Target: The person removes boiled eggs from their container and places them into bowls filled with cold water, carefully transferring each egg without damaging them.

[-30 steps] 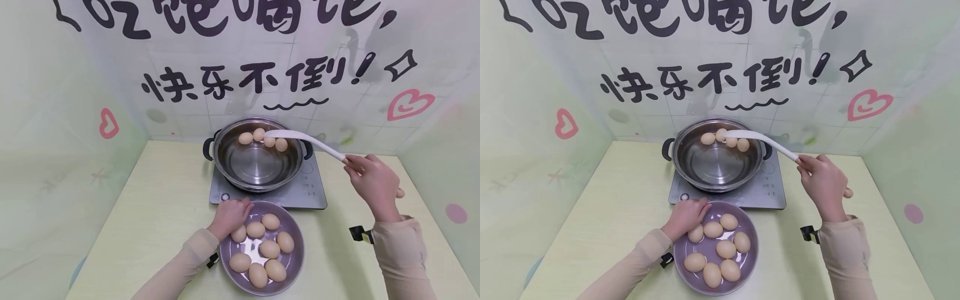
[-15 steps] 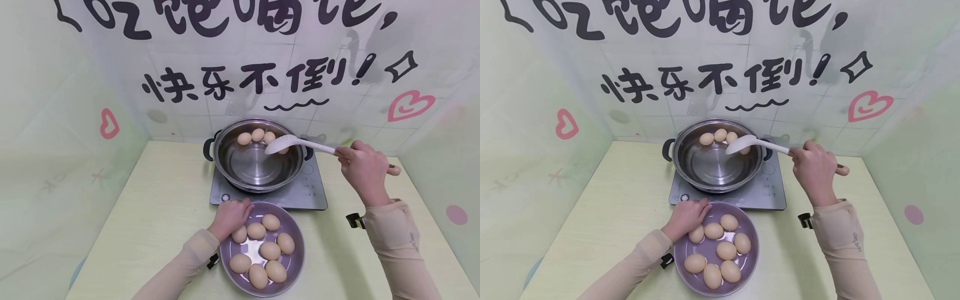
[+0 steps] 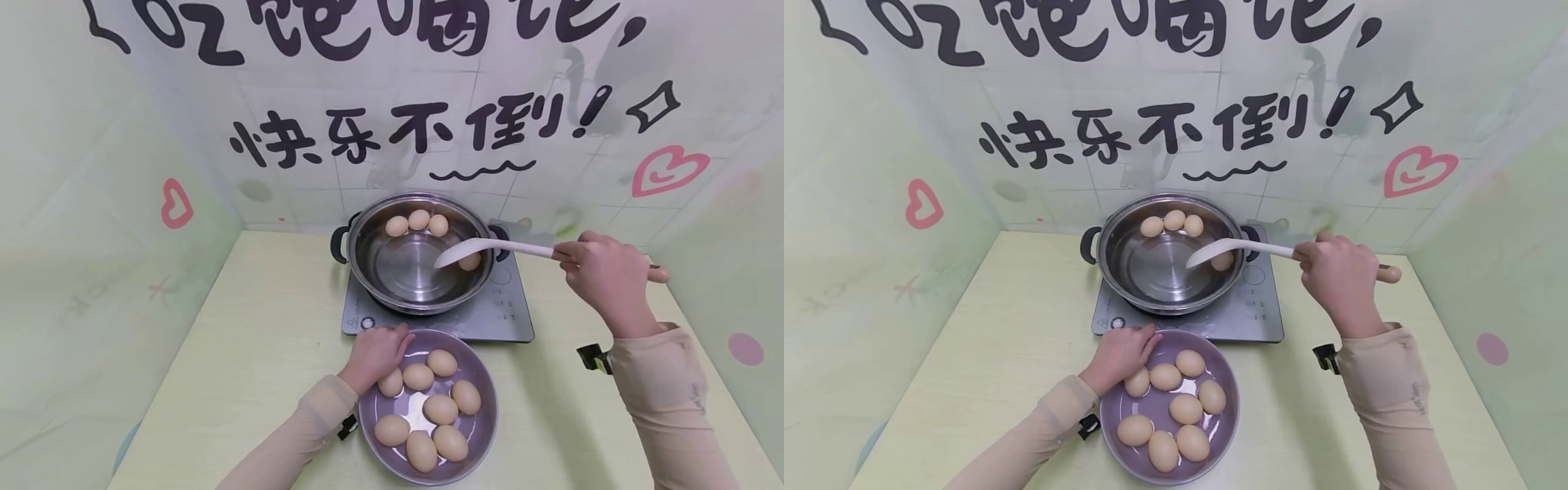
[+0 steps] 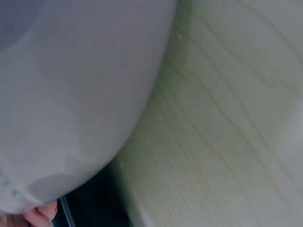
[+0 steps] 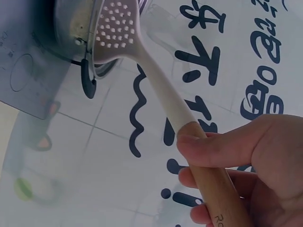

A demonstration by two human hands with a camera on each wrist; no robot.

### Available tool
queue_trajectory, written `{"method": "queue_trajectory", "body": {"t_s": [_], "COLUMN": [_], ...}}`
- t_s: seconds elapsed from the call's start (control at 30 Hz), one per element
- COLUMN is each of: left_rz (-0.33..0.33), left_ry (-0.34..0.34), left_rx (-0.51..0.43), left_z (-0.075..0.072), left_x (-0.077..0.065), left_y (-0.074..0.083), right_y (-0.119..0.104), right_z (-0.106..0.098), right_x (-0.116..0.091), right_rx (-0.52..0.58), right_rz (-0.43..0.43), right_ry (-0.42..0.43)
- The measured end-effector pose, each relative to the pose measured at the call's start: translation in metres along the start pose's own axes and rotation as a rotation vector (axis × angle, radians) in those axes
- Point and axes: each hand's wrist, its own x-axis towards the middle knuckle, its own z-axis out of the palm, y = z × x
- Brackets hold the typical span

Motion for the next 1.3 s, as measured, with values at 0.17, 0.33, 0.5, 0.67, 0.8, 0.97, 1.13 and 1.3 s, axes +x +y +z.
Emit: {"method": "queue_trajectory", "body": {"t_s": [0.17, 0.33, 0.5, 0.67, 0.8, 0.97, 1.13, 1.3], "left_rz": [-0.001, -0.006, -0.002, 0.000, 0.002, -0.002, 0.001, 0.005], "left_ry": [-0.002, -0.002, 0.011, 0.016, 0.014, 0.004, 0.012, 0.020], "left_rx": [-0.005, -0.004, -0.003, -0.009, -0.013, -0.011, -0.011, -0.013], "left_z": [-0.001, 0.000, 0.001, 0.000, 0.000, 0.000, 0.000, 0.000], "left_x": [0.000, 0.001, 0.001, 0.001, 0.000, 0.000, 0.000, 0.000], "left_y": [0.001, 0.000, 0.000, 0.001, 0.001, 0.000, 0.000, 0.000], "right_y": [0.000, -0.001, -0.003, -0.005, -0.005, -0.006, -0.008, -0.012], "right_z": [-0.008, -0.018, -0.027, -0.032, -0.034, -0.034, -0.027, -0.022], "right_x": [0.002, 0.003, 0.005, 0.007, 0.007, 0.004, 0.001, 0.000], "right_rx": [-0.013, -0.010, -0.001, -0.009, -0.005, 0.050, 0.120, 0.148], "right_rz": [0.007, 0.051, 0.090, 0.101, 0.104, 0.078, 0.054, 0.054], "right_ry": [-0.085, -0.192, -0.310, -0.409, -0.468, -0.539, -0.567, -0.577]}}
